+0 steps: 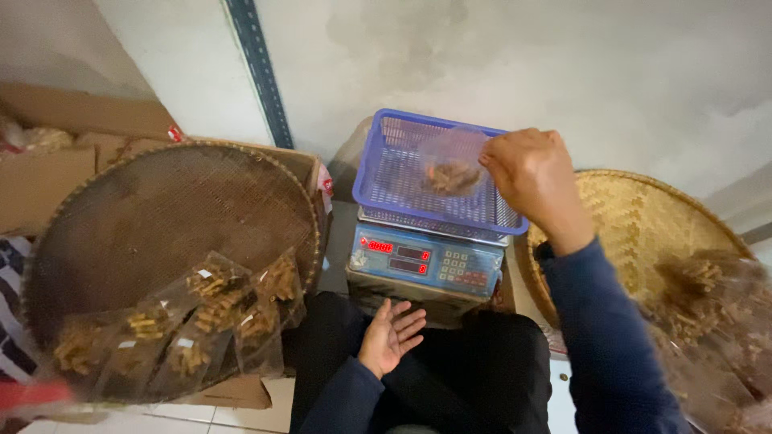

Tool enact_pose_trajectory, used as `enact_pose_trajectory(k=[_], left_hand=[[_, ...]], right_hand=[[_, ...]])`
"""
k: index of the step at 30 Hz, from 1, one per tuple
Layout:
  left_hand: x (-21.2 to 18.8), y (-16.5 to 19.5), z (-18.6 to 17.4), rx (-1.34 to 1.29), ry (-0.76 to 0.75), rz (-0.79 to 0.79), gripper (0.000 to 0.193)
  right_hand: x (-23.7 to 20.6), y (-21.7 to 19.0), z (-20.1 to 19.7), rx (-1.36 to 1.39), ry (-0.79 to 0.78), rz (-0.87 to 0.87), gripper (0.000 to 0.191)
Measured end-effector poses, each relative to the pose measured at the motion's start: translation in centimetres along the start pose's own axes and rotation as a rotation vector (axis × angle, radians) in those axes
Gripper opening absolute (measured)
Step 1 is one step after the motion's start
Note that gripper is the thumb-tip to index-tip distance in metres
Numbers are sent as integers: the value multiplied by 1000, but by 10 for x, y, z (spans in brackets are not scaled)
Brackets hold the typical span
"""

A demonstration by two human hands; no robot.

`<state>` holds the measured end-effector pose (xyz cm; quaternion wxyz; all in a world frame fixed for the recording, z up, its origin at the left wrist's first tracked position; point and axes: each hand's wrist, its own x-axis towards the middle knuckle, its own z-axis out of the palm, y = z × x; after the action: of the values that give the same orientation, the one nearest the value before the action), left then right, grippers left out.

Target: The person sits on the floor and fills clear plastic bags with dried food pieces from woven trays, places each bag in the blue basket on a digital scale to weigh it, adjusts the contents, then sets filled bags on the trays beside them. They repeat this weighing and bagging cycle throughout the episode.

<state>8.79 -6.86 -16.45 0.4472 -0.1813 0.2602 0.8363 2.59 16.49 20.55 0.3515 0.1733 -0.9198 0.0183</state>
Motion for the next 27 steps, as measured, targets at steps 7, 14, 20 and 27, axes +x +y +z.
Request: enact_pose_trajectory(k=[7, 14, 20, 27], left_hand=[[-5, -1, 1, 169, 86, 121, 55], [0, -9, -2, 254, 37, 136, 51], [7, -15, 1, 308, 92, 152, 43], [4, -14, -1, 317, 89, 177, 35]], right_hand=[[-50, -14, 59, -11, 66, 24, 5], [-93, -11, 81, -61, 81, 58, 17], [-110, -2, 76, -196, -95, 53, 52], [-138, 10, 52, -25, 7, 210, 31]])
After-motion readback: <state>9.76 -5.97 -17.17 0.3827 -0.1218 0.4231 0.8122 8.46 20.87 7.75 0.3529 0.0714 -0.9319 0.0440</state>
